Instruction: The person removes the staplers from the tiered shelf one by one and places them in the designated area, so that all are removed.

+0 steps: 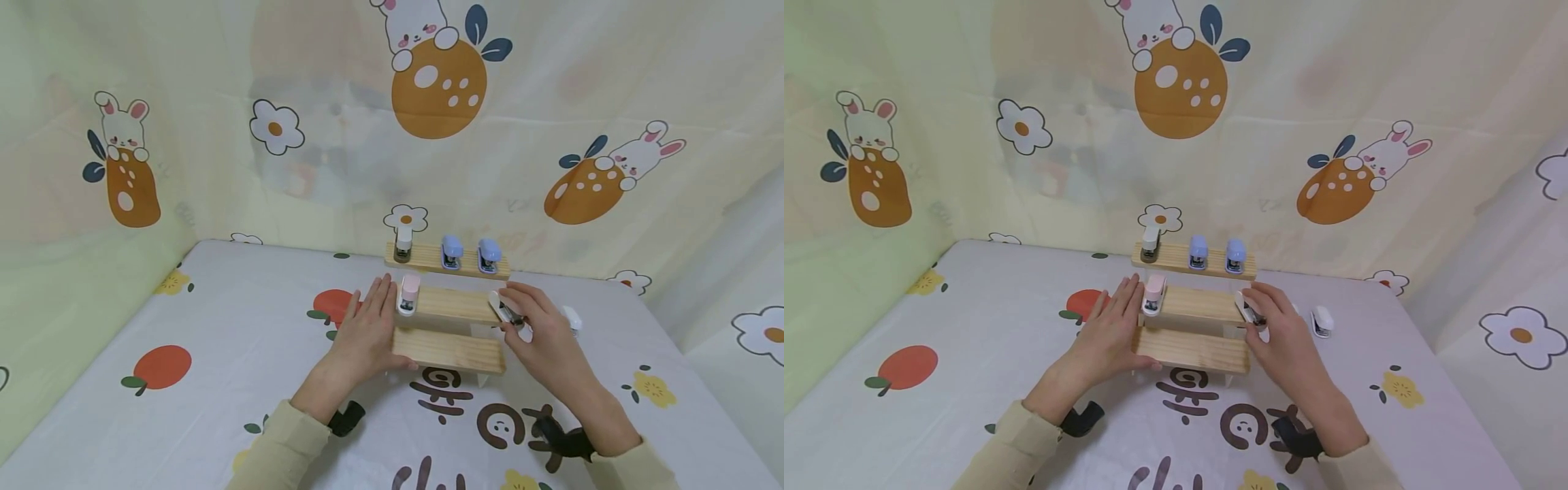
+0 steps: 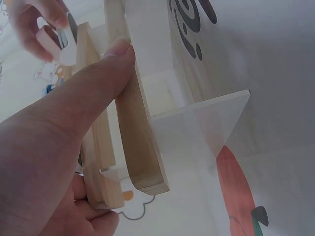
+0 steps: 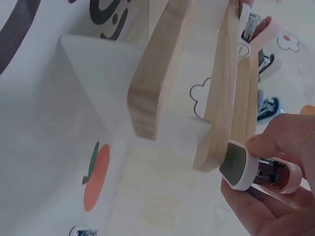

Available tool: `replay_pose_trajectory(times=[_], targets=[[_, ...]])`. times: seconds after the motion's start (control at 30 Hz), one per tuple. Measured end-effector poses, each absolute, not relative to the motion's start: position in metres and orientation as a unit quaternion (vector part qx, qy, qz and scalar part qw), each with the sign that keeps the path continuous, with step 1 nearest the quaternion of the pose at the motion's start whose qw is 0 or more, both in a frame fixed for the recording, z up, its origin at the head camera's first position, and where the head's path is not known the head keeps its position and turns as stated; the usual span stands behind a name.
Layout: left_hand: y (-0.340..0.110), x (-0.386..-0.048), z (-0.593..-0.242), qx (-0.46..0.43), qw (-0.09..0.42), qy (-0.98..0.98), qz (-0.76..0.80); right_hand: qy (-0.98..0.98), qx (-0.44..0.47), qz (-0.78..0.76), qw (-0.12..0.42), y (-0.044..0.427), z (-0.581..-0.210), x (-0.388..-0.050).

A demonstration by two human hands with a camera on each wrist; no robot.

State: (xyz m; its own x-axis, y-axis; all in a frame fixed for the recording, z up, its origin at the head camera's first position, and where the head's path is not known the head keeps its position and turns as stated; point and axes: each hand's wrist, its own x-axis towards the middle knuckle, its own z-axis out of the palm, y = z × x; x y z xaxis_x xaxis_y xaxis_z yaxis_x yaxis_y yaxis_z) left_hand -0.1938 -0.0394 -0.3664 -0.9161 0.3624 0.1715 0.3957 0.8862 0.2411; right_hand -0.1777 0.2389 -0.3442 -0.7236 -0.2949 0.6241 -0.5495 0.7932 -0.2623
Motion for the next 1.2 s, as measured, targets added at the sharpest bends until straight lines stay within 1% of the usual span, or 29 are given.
replay_pose_trajectory(times=[0.13,0.4,0.6,0.7,1.2], targets=[[-0.04,-0.194,-0.366,-0.196,0.064,-0.969,-0.138,-0.903,0.225,0.226,0.288,0.246,-0.343,-0.175],[-0.04,-0.194,-0.368,-0.192,0.058,-0.97,-0.139,-0.917,0.189,0.229,0.266,0.266,-0.346,-0.176],[-0.039,-0.194,-0.367,-0.192,0.055,-0.97,-0.137,-0.92,0.171,0.228,0.268,0.282,-0.35,-0.179],[-0.04,-0.194,-0.367,-0.194,0.061,-0.969,-0.138,-0.922,0.164,0.225,0.271,0.29,-0.351,-0.181],[-0.04,-0.194,-0.367,-0.195,0.061,-0.969,-0.141,-0.929,0.129,0.204,0.281,0.33,-0.36,-0.198]])
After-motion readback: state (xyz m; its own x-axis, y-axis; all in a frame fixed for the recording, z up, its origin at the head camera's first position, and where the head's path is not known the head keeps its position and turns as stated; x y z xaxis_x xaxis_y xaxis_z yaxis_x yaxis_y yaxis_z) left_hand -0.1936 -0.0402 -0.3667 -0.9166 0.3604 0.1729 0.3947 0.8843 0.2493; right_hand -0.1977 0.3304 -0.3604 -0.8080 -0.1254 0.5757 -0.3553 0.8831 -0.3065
